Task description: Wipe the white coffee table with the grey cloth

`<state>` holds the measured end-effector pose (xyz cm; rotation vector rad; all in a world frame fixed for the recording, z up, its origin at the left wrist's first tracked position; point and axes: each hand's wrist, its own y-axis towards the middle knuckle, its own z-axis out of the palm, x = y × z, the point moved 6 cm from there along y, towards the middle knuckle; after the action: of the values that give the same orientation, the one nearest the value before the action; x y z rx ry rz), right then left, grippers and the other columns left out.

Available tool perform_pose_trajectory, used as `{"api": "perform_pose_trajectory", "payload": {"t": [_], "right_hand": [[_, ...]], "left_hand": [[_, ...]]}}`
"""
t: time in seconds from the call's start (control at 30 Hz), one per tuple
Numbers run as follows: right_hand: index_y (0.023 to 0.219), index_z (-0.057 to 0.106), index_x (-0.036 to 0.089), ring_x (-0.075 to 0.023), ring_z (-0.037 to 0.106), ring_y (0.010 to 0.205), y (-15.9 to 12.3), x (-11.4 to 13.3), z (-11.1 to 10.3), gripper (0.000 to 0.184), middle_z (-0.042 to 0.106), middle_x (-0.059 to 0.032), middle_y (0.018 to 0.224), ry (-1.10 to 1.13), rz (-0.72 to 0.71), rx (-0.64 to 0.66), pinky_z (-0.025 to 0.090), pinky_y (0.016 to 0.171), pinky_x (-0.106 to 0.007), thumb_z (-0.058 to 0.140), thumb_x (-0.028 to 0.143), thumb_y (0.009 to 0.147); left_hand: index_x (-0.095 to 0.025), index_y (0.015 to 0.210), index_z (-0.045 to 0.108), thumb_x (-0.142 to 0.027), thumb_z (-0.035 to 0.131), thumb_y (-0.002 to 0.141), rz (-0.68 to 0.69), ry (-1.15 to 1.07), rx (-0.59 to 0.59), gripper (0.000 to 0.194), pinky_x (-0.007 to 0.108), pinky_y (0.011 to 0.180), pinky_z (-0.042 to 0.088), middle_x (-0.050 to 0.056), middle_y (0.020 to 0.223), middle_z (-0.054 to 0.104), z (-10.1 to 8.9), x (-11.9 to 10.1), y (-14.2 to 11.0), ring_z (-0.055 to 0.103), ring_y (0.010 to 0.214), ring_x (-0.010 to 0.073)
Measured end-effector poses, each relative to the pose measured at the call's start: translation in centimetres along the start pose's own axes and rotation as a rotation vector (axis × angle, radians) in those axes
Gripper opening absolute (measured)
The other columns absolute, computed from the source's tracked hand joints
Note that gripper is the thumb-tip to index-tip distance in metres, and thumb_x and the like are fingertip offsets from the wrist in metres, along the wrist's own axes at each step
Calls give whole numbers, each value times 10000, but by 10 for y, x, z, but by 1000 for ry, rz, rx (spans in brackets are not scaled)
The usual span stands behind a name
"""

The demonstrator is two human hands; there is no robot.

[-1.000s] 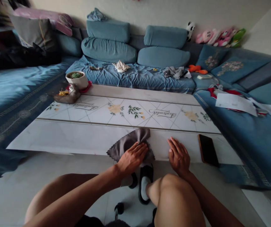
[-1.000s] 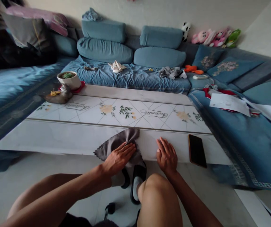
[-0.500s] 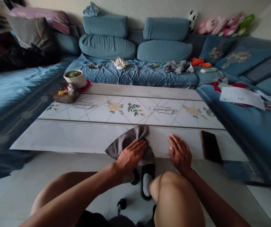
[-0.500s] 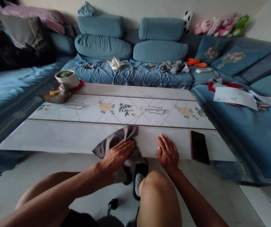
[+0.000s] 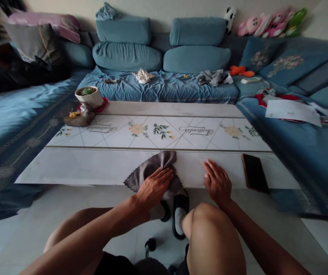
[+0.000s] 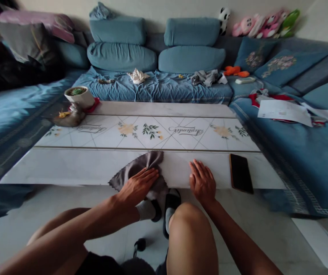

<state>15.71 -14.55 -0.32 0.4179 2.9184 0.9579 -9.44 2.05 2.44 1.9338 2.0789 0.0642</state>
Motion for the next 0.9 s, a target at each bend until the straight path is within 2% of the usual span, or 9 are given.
{"api": "perform_pose_trajectory", "payload": {"t": [0.1, 0.17, 0.4, 0.5, 0.6, 0.73, 0.8, 0.83, 0.9], "right_hand": [[1817, 436, 242, -336, 596, 1599, 0, 0, 1, 656, 617, -127, 1740, 7, 15, 5, 424, 1352, -515, 484, 247, 1163], [1796, 473, 234, -335, 606, 1587, 0, 1, 2, 638, 629, -127, 1728, 10, 18, -21, 429, 1346, -510, 495, 234, 1158], [1771, 511, 210, -340, 632, 1554, 1, 1, 0, 618, 664, -136, 1688, -13, -1, -35, 461, 1317, -519, 501, 224, 1153], [1787, 483, 212, -341, 623, 1564, 2, 1, -2, 628, 645, -138, 1709, -22, -11, -14, 466, 1314, -522, 489, 230, 1160], [1791, 473, 219, -343, 613, 1577, 3, 2, -2, 630, 639, -135, 1716, -7, -10, -11, 460, 1320, -523, 495, 232, 1162], [1784, 482, 225, -342, 612, 1581, 1, 2, 0, 630, 636, -133, 1720, 22, 7, -38, 445, 1335, -518, 519, 220, 1155], [1785, 481, 229, -343, 609, 1584, 0, 1, 1, 637, 634, -129, 1723, 30, 15, -54, 442, 1339, -518, 525, 214, 1150], [1789, 477, 232, -342, 611, 1583, -1, 1, 2, 642, 635, -127, 1723, 31, 16, -60, 442, 1340, -517, 524, 212, 1149], [1801, 459, 238, -339, 618, 1575, -2, 1, 3, 656, 637, -126, 1721, 25, 13, -72, 445, 1339, -518, 517, 213, 1148]], "left_hand": [[-155, 1801, 427, -52, 579, 1003, -22, -20, 30, 819, 557, 1449, 390, 171, 1797, 520, -11, 9, -35, 470, 1708, 309], [-138, 1808, 406, -61, 564, 1012, -36, -11, 37, 815, 554, 1450, 385, 181, 1811, 495, -10, 8, -39, 460, 1713, 310], [-92, 1629, 619, -47, 477, 1048, 2, -9, -9, 600, 490, 1442, 401, 175, 1724, 617, 18, -16, 43, 527, 1675, 279], [-151, 1665, 600, -55, 494, 1025, -19, -39, -29, 656, 486, 1444, 402, 132, 1739, 614, 12, 0, 14, 519, 1681, 251], [-223, 1703, 579, -89, 508, 1002, -176, -12, -60, 717, 501, 1440, 412, 76, 1769, 590, -11, 58, -67, 493, 1700, 248], [-183, 1703, 575, -229, 490, 1071, -691, 154, -114, 639, 630, 1408, 413, 146, 1767, 581, -75, 182, -163, 486, 1698, 354], [-113, 1681, 568, -227, 478, 1093, -934, 205, -76, 605, 672, 1373, 423, 207, 1776, 551, -103, 232, -166, 459, 1706, 386], [-75, 1658, 570, -191, 471, 1091, -1017, 214, -48, 587, 683, 1355, 431, 238, 1783, 529, -111, 248, -152, 448, 1708, 393], [-19, 1608, 580, -126, 457, 1084, -1079, 209, -12, 549, 714, 1324, 434, 301, 1776, 502, -113, 261, -95, 462, 1686, 407]]}}
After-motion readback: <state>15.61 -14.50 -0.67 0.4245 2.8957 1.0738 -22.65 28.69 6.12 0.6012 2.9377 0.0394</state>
